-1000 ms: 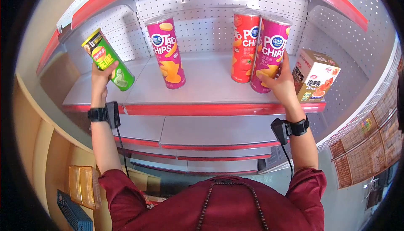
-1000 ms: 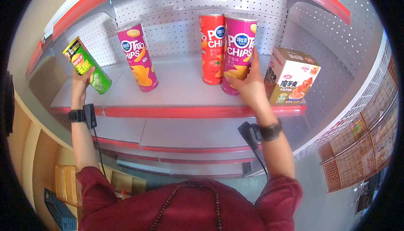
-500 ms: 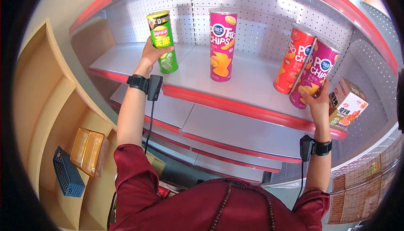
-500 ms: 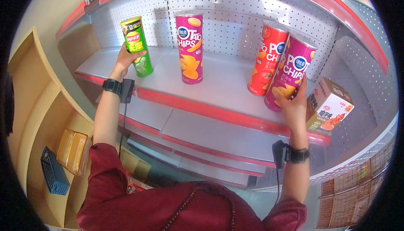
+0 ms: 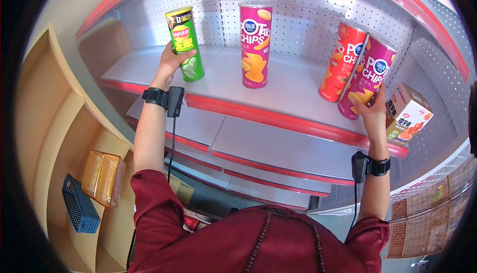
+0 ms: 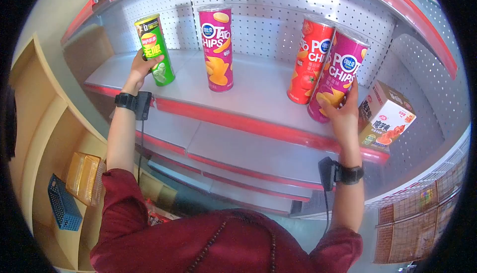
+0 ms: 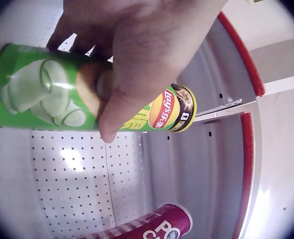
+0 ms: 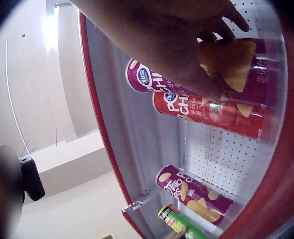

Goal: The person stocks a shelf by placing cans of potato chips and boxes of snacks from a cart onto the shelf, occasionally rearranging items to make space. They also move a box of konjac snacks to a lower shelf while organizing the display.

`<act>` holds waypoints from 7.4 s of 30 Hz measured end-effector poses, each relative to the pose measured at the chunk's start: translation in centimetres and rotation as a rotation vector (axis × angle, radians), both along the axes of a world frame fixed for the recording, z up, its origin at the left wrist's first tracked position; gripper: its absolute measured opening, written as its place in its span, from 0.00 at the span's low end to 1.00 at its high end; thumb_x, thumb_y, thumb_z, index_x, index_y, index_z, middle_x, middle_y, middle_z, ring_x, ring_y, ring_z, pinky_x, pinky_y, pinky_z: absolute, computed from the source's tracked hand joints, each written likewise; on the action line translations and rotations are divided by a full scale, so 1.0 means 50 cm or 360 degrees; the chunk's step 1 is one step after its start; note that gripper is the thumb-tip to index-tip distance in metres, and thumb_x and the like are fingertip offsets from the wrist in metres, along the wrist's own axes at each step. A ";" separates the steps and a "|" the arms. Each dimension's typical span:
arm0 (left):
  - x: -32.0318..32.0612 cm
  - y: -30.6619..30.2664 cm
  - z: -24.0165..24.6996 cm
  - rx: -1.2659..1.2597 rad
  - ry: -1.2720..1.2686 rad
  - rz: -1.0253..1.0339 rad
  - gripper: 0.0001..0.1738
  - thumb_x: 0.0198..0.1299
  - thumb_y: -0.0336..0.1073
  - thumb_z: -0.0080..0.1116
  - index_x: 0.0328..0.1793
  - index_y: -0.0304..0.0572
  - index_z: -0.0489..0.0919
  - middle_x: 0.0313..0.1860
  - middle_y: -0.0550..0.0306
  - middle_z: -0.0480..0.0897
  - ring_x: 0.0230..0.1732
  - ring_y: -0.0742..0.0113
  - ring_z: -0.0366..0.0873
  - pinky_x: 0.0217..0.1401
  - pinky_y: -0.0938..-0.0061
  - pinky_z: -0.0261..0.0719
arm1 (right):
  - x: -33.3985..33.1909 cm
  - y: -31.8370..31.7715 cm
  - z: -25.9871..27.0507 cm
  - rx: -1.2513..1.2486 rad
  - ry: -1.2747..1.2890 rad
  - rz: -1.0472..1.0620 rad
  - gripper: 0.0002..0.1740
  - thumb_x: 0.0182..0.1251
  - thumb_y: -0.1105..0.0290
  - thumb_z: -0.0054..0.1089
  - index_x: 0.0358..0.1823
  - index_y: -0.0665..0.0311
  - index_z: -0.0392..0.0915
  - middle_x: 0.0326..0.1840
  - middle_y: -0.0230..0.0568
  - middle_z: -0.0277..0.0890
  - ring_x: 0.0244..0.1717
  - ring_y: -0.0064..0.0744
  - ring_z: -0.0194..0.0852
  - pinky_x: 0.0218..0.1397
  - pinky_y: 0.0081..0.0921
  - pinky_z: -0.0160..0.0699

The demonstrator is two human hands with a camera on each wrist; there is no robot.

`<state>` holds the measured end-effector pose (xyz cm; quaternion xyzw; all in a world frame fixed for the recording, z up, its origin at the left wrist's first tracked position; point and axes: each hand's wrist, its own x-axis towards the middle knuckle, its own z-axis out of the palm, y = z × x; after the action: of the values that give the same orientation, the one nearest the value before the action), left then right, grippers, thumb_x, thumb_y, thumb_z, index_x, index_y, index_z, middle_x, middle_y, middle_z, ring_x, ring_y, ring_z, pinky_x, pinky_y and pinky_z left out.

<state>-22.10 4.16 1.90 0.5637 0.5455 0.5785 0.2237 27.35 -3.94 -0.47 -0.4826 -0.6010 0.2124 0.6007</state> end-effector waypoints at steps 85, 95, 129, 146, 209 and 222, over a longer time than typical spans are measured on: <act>0.286 -0.030 0.020 0.0084 -0.0051 -0.0536 0.35 0.40 0.31 0.73 0.55 0.38 0.65 0.48 0.54 0.77 0.50 0.65 0.75 0.55 0.68 0.73 | -0.084 -0.030 0.025 -0.0127 -0.0105 0.0539 0.43 0.49 0.74 0.68 0.62 0.73 0.50 0.52 0.49 0.70 0.53 0.34 0.72 0.53 0.29 0.74; 0.343 0.059 -0.006 0.0200 -0.0172 -0.0630 0.36 0.40 0.32 0.73 0.53 0.37 0.63 0.47 0.54 0.76 0.48 0.65 0.75 0.52 0.69 0.75 | -0.187 -0.019 0.034 -0.0064 -0.0246 0.0612 0.42 0.51 0.73 0.67 0.63 0.73 0.49 0.53 0.51 0.69 0.54 0.37 0.71 0.54 0.30 0.73; 0.351 -0.010 0.007 0.0074 -0.0037 -0.1265 0.68 0.37 0.30 0.73 0.74 0.45 0.30 0.68 0.46 0.56 0.68 0.58 0.57 0.68 0.64 0.57 | -0.174 0.104 0.094 0.0100 -0.0681 -0.0213 0.57 0.37 0.61 0.77 0.65 0.71 0.49 0.58 0.61 0.62 0.58 0.46 0.66 0.59 0.32 0.69; 0.411 0.012 0.026 -0.0249 -0.0113 -0.1690 0.46 0.41 0.29 0.70 0.67 0.46 0.55 0.56 0.55 0.73 0.59 0.62 0.69 0.65 0.65 0.64 | -0.092 0.134 0.111 -0.0619 -0.0288 0.0426 0.36 0.40 0.71 0.72 0.54 0.62 0.65 0.50 0.41 0.74 0.50 0.37 0.73 0.52 0.35 0.73; 0.363 0.008 -0.025 0.0114 -0.0128 -0.1630 0.52 0.51 0.63 0.57 0.72 0.47 0.44 0.68 0.52 0.60 0.68 0.62 0.58 0.68 0.62 0.57 | -0.122 0.125 0.076 0.0305 -0.0594 -0.0368 0.46 0.36 0.62 0.78 0.58 0.68 0.62 0.46 0.52 0.74 0.46 0.41 0.75 0.47 0.31 0.75; 0.384 -0.027 0.010 -0.0201 -0.0319 -0.1590 0.45 0.55 0.42 0.60 0.72 0.47 0.44 0.65 0.54 0.63 0.65 0.63 0.61 0.67 0.65 0.60 | -0.125 0.130 0.056 -0.0469 -0.0068 0.0621 0.36 0.43 0.71 0.72 0.54 0.66 0.62 0.51 0.43 0.73 0.51 0.34 0.72 0.57 0.33 0.71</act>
<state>-2.92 2.84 2.42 0.6826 0.2194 0.4183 0.5576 21.08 2.56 2.32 -0.4444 -0.6578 0.3994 0.4585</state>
